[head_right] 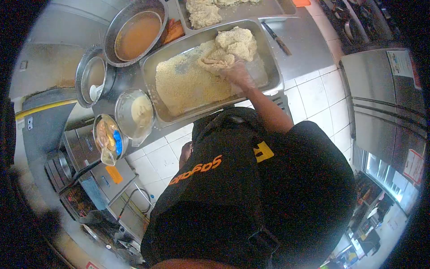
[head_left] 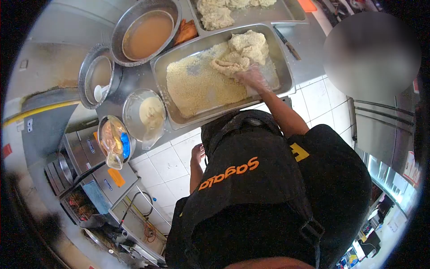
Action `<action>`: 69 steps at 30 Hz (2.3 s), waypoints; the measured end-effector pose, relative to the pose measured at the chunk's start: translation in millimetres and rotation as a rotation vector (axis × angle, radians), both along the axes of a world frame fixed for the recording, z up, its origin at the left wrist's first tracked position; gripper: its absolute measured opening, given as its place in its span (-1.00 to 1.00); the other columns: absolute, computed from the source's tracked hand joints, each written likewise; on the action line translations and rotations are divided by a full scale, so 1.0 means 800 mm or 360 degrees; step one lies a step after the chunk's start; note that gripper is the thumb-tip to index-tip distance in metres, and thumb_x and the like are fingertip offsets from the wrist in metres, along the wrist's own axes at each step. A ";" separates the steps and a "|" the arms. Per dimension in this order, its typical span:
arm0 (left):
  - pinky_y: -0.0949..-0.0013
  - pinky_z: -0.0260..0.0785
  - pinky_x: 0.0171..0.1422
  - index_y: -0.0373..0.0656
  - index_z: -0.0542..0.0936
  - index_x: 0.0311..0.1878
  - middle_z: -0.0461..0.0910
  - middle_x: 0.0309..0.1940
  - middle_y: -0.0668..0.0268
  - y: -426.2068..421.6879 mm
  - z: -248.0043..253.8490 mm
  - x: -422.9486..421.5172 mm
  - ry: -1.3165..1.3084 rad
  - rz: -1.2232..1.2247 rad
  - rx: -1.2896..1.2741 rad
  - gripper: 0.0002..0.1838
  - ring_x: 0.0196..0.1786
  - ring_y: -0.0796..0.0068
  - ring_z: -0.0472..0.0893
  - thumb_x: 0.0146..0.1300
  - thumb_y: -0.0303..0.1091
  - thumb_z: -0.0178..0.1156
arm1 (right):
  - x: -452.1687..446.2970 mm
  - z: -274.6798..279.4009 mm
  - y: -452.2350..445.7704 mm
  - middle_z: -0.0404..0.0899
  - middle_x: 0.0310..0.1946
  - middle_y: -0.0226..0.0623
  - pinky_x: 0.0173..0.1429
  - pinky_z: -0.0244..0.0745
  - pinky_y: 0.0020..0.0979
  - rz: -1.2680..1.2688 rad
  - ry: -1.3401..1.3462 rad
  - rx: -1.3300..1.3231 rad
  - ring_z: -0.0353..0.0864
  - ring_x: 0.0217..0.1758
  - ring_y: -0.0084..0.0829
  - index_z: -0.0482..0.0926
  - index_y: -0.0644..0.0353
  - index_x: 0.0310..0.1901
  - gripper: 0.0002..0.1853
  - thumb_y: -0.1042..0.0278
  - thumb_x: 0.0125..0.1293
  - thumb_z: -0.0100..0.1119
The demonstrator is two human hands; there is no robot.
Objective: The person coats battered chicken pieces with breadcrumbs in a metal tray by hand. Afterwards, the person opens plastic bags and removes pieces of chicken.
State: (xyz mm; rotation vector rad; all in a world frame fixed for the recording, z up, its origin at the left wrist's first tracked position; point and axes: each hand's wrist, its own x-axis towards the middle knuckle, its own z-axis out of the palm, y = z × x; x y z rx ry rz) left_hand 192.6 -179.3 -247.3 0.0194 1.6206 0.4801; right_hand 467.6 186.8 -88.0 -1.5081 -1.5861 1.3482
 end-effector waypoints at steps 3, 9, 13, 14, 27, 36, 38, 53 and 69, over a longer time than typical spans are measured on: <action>0.21 0.25 0.00 -0.06 0.42 -0.01 0.49 -0.16 0.36 0.003 -0.001 0.000 0.0004 -0.0082 0.0006 -0.68 -0.07 0.43 0.44 0.23 -0.17 -0.14 | -0.003 0.036 -0.002 0.56 -0.37 -0.21 -0.08 0.43 -0.42 -0.0016 -0.0048 -0.0109 0.53 -0.25 -0.38 0.38 0.36 -0.07 -0.45 0.22 -0.08 0.26; 0.18 0.28 0.02 -0.08 0.37 0.04 0.47 -0.11 0.31 -0.018 -0.057 -0.023 -0.0205 0.0124 0.0184 -0.65 -0.05 0.38 0.45 0.25 -0.18 -0.17 | 0.026 0.015 0.018 0.54 -0.44 -0.21 -0.32 0.37 -0.43 0.0320 -0.0313 -0.0390 0.48 -0.43 -0.44 0.52 0.32 -0.26 -0.59 0.08 0.02 0.06; 0.20 0.30 0.02 -0.10 0.34 0.07 0.47 -0.11 0.29 -0.014 -0.021 -0.009 -0.0103 0.0259 0.0092 -0.63 -0.06 0.35 0.45 0.25 -0.19 -0.15 | 0.034 0.098 -0.001 0.54 -0.42 -0.17 -0.28 0.34 -0.37 0.0307 -0.0272 -0.0369 0.46 -0.41 -0.40 0.53 0.37 -0.30 -0.52 0.01 -0.01 0.07; 0.20 0.30 0.02 -0.10 0.35 0.07 0.47 -0.12 0.29 -0.007 -0.021 -0.008 -0.0057 0.0266 0.0006 -0.63 -0.06 0.34 0.45 0.24 -0.18 -0.15 | 0.034 0.129 -0.004 0.54 -0.41 -0.16 -0.26 0.34 -0.36 0.0263 -0.0283 -0.0376 0.47 -0.39 -0.39 0.54 0.37 -0.32 -0.52 0.01 -0.03 0.09; 0.24 0.32 -0.02 -0.05 0.43 -0.05 0.45 -0.13 0.35 -0.002 -0.023 0.007 -0.0085 0.0337 0.0063 -0.71 -0.07 0.36 0.40 0.19 -0.20 -0.08 | 0.109 0.182 0.056 0.50 -0.20 -0.30 -0.05 0.39 -0.44 0.0419 0.0308 -0.0101 0.48 -0.18 -0.43 0.48 0.26 -0.12 -0.58 0.21 -0.01 0.17; 0.23 0.31 0.00 -0.09 0.43 -0.07 0.45 -0.15 0.34 -0.007 -0.035 0.002 -0.0145 0.0381 0.0104 -0.69 -0.08 0.35 0.41 0.18 -0.18 -0.09 | 0.045 0.218 0.200 0.43 -0.05 -0.24 0.08 0.33 -0.42 -0.0279 0.0844 -0.0564 0.42 0.02 -0.31 0.40 0.17 -0.01 -0.61 0.31 0.09 0.06; 0.23 0.31 -0.01 -0.09 0.43 -0.07 0.46 -0.18 0.34 -0.004 -0.038 -0.001 -0.0173 0.0389 0.0046 -0.69 -0.09 0.36 0.42 0.19 -0.18 -0.09 | 0.027 0.204 0.233 0.44 -0.07 -0.23 0.00 0.38 -0.46 -0.0438 0.0527 -0.0376 0.46 -0.04 -0.33 0.39 0.24 -0.02 -0.60 0.17 0.17 -0.01; 0.20 0.24 -0.04 0.04 0.44 -0.06 0.45 -0.25 0.44 -0.032 -0.022 0.009 0.0065 0.0147 0.0127 -0.74 -0.16 0.43 0.43 0.21 -0.17 -0.08 | 0.041 0.012 0.386 0.54 -0.20 -0.16 -0.08 0.36 -0.33 0.0944 -0.1132 0.0435 0.51 -0.16 -0.29 0.51 0.23 -0.16 -0.66 0.16 0.16 -0.02; 0.21 0.28 0.03 -0.08 0.35 0.07 0.47 -0.09 0.30 0.005 -0.041 -0.019 -0.0095 0.0194 0.0081 -0.62 -0.05 0.38 0.45 0.22 -0.16 -0.11 | 0.057 0.161 0.138 0.55 -0.38 0.02 -0.17 0.41 -0.27 0.0140 -0.0947 0.0562 0.55 -0.25 -0.15 0.58 0.30 -0.33 -0.39 -0.25 0.03 0.04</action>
